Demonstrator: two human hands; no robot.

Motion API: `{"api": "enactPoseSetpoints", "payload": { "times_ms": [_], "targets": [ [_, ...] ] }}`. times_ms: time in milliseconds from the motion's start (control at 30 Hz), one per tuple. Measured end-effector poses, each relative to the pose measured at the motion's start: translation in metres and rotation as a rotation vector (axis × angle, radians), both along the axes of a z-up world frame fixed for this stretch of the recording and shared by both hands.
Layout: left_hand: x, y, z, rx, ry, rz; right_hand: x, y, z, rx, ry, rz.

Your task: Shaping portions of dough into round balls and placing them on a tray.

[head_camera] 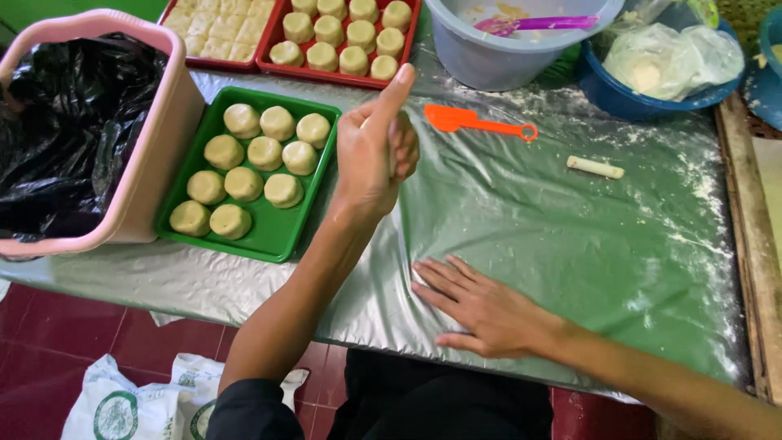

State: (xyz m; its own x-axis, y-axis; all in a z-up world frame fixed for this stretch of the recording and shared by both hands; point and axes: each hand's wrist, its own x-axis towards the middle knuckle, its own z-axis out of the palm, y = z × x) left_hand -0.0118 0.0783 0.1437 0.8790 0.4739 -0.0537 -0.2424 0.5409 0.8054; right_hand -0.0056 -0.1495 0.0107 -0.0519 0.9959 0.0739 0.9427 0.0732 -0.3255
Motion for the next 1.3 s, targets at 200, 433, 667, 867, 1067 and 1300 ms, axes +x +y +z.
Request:
{"api": "enactPoseSetpoints", "payload": {
  "times_ms": [200, 433, 667, 867, 1067, 1300],
  "targets": [
    [0.017, -0.004, -0.031, 0.012, 0.016, 0.062, 0.067, -0.001, -0.007, 0.2, -0.153, -0.341],
    [0.026, -0.014, -0.049, -0.056, 0.126, -0.129, 0.098, -0.025, 0.022, 0.258, -0.164, -0.584],
    [0.037, -0.044, -0.098, -0.231, -0.025, -0.3, 0.066, 0.01, 0.079, 0.67, 0.068, -0.446],
    [0.039, -0.076, -0.151, -0.071, -0.049, -0.324, 0.052, 0.042, 0.068, 0.765, 0.211, -0.425],
    [0.002, -0.086, -0.1, -0.132, -0.021, -0.525, 0.051, 0.045, 0.069, 0.95, 0.23, -0.658],
    [0.016, -0.083, -0.106, -0.339, 0.086, -0.454, 0.059, 0.043, 0.065, 1.007, 0.537, -0.637]
  ]
}}
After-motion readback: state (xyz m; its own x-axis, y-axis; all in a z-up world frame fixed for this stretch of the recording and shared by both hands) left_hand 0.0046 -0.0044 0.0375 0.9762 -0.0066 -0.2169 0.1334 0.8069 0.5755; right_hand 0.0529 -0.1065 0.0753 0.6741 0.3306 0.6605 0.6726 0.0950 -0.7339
